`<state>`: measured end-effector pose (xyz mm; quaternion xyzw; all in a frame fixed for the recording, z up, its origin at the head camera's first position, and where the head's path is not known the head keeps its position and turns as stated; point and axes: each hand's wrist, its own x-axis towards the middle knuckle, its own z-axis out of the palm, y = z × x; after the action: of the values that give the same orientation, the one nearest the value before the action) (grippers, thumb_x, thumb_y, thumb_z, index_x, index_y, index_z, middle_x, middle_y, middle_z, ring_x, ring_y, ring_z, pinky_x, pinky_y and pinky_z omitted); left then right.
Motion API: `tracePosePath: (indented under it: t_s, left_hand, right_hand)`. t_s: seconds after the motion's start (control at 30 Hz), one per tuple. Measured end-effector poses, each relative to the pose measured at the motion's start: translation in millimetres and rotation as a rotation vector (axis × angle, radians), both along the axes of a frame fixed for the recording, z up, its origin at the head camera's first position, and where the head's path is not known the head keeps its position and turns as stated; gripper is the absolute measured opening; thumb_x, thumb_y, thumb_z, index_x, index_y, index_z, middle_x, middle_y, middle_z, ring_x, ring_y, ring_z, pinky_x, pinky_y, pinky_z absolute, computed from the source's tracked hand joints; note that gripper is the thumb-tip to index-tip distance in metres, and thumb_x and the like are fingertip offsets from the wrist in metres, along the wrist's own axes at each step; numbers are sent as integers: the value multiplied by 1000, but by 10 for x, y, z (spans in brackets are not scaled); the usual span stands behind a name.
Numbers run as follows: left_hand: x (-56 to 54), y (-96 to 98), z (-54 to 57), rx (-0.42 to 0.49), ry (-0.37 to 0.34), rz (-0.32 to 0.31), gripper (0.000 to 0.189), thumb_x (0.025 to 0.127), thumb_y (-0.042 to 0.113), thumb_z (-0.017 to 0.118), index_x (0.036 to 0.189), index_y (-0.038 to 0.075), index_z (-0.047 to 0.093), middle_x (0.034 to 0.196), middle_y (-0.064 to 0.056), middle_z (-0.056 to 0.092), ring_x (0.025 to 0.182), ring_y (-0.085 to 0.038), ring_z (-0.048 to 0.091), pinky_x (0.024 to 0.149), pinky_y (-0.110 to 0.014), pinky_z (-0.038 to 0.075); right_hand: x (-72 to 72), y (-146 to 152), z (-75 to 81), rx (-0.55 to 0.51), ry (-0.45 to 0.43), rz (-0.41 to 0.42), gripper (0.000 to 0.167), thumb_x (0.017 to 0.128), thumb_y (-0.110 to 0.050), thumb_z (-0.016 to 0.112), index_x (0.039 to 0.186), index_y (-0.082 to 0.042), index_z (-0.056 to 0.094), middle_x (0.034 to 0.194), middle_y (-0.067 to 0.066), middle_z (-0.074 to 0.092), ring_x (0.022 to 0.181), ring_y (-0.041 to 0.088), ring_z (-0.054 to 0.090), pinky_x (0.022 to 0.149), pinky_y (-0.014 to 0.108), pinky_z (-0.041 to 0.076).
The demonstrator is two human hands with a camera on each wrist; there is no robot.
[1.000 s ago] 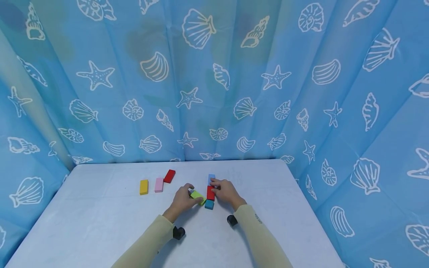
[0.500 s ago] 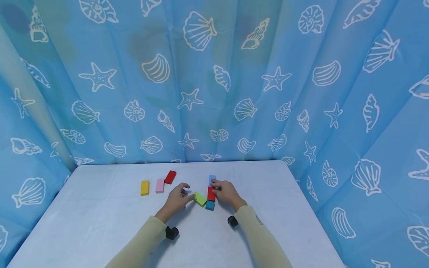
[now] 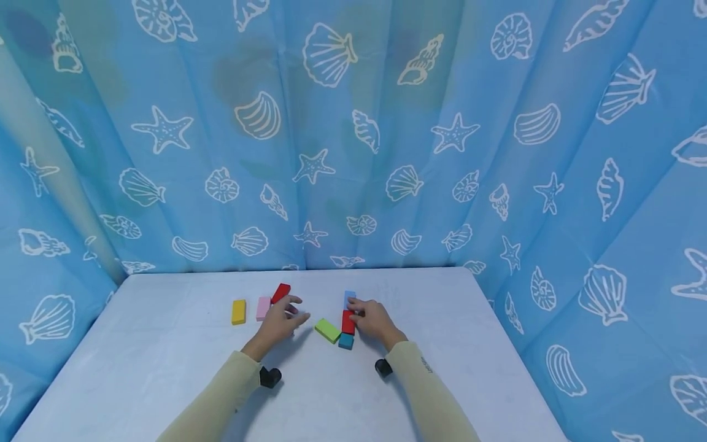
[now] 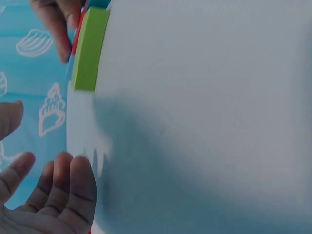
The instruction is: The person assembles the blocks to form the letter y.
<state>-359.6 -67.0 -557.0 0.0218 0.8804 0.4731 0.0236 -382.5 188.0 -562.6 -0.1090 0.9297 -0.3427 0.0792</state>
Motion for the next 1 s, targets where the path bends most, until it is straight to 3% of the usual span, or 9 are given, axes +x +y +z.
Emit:
tracePosePath:
  t_s: [0.2,0.33,0.57,0.73,1.0]
  left_hand:
    - [-90,-109,50,29,62,26,46,89,25,74,127,4,58,112,-18,63,92,-22,57,83,-36,55]
    - [-131,-135,61,18,121,76,44,91,24,71,127,1,57,112,-19,60,93,-23,54,87,-39,52]
    - [-287,-218,48,79,210,128,44,93,20,68,132,6,53,134,-18,53,122,-34,52,103,-47,49]
    - [-361,-279,21,103,180,119,47,97,20,63,140,9,47,148,-16,43,136,-37,43,108,-50,43]
    - [-401,-268,-33,25,93,51,58,95,19,65,147,15,40,153,-14,38,136,-36,39,108,-54,42]
  right_hand:
    - [18,32,-70,-7,-5,-1,39,96,-13,64,134,-12,62,147,1,54,141,32,43,110,48,41]
    - [40,41,-99,-21,-14,-2,39,96,-13,64,135,-13,62,147,2,54,141,33,43,109,48,42]
    - [3,19,-12,-23,1,-2,39,96,-13,63,135,-15,61,149,0,51,142,30,42,111,47,40]
    - [1,16,-21,-30,-7,-1,39,95,-14,65,134,-12,62,147,0,54,141,30,44,110,46,42]
    - [-3,5,-28,-18,-18,-15,39,95,-14,65,134,-14,61,148,-2,53,142,29,42,111,46,40]
